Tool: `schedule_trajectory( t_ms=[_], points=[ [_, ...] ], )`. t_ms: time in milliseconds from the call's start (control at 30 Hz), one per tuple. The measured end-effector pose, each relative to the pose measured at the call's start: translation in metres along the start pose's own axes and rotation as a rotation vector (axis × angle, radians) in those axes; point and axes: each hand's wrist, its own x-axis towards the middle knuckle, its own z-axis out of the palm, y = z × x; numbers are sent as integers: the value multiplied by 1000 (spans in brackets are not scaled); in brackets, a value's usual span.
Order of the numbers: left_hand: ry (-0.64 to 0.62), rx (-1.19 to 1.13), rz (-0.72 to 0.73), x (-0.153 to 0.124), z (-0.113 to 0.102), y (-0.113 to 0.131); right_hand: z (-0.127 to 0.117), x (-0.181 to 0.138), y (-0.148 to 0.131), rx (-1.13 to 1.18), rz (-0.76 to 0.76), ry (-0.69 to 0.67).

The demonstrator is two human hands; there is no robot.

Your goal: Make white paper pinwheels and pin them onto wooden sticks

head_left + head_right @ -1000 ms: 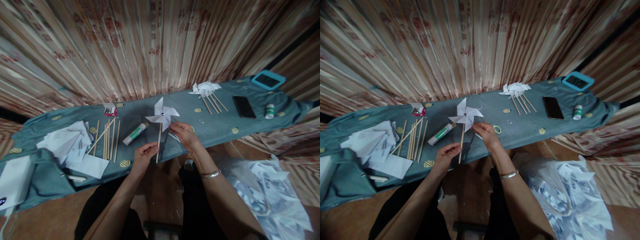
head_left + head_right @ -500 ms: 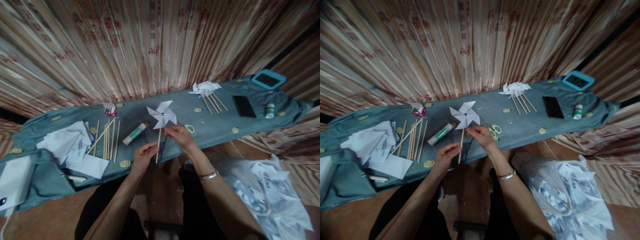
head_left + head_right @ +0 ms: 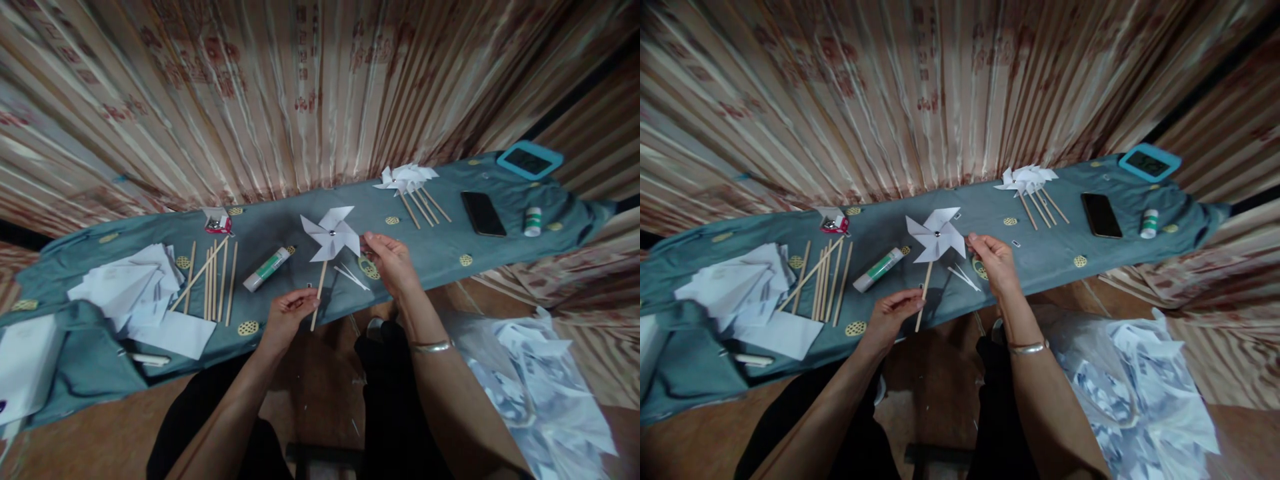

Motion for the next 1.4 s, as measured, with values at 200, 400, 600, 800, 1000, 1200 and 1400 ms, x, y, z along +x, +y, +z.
schedule_trajectory(
  t_ms=[200, 400, 600, 800, 1000, 1200, 1400],
  points=[
    [-5, -1, 1, -1, 0, 2, 8, -3, 4, 9, 72, -94],
    [-3, 11, 15, 0, -2, 0, 15, -7, 2, 65, 130, -119],
    [20, -9, 10, 0, 1, 1, 20, -12, -1, 133, 219, -138],
    [9, 9, 28, 1, -1, 0, 24, -15, -2, 144, 249, -172],
    [11, 0, 20, 2, -1, -3, 29, -18, 1, 70, 252, -192],
    [15, -15, 18, 0, 1, 0, 34, -21, 4, -5, 262, -215],
    [49, -31, 24, 0, 0, 2, 17, -24, -10, -86, 284, -306]
  ],
)
